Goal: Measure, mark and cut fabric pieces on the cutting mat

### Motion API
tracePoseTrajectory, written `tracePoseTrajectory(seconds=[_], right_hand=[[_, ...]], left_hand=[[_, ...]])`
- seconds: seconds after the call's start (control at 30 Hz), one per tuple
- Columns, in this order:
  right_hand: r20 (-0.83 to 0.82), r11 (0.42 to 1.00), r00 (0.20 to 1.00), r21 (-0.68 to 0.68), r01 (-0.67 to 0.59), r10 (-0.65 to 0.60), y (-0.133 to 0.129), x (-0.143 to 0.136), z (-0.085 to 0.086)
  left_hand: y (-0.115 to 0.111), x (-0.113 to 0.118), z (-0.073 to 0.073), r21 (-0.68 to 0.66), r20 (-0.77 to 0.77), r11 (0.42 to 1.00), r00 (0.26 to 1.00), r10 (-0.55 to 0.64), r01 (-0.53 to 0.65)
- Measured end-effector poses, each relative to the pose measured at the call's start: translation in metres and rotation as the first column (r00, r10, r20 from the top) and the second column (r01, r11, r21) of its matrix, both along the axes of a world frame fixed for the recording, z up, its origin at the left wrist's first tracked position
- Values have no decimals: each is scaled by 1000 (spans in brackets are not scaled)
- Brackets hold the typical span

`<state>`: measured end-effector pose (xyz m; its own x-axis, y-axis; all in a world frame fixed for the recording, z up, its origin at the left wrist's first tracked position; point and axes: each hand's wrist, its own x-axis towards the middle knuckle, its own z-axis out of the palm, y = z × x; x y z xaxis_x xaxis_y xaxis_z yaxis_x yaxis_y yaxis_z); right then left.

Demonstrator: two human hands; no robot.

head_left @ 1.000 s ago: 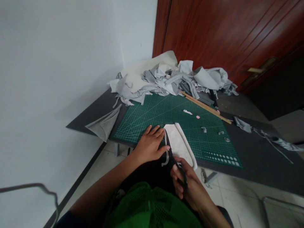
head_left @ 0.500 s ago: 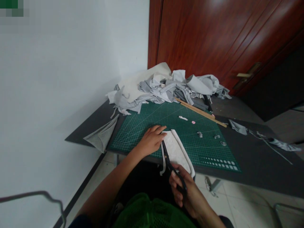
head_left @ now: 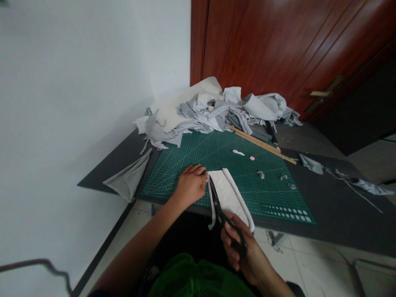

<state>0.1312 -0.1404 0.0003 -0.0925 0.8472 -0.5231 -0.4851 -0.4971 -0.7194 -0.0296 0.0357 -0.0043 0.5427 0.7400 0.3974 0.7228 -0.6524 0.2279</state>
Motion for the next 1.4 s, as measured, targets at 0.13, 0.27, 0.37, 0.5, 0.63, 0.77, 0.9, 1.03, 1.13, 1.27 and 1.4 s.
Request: tracePoseTrajectory(seconds=[0.13,0.27,0.37,0.5,0.63,0.77,0.9,1.03,1.13,1.27,1.4], right_hand=[[7,1000,1000,-20,15,-15,6,-4,3],[19,1000,1000,-11,17,-17,9,-8,3],[22,1000,999,-9,24,-24,8,-9,3],[-15,998,998,-38,58,-59,6,-9,1],[-25,998,998,-37,59,-60,7,-9,0],[18,1000,999,4,27,-27,11,-13,2],[49,999,999,35,14,-15,14,-18,4],[81,997,997,78,-1,-6,15,-21,5],[90,996,996,85,-3,-5,16,-22,5],[105,998,994,62,1,-8,17,-20,6],[117,998,993,55,-9,3,17,-17,7]], left_hand=[[-1,0,-3,12,-21,1000,1000,-5,5],[-2,-1,-3,21,-36,1000,999,-11,11],[-3,-1,-2,15,-48,1000,999,-11,12],[-3,-1,-3,10,-46,1000,999,-9,9],[-3,-2,-3,5,-36,1000,999,-14,14],[-2,-2,-2,-3,-32,1000,999,-22,22],[-2,-3,-2,0,-40,1000,999,-28,28],[-1,-4,-3,0,-28,999,999,-34,34],[0,-4,-3,-4,-1,999,999,-38,38],[0,-5,-5,-1,16,999,999,-33,33],[0,-5,-5,-5,16,1000,999,-31,31]])
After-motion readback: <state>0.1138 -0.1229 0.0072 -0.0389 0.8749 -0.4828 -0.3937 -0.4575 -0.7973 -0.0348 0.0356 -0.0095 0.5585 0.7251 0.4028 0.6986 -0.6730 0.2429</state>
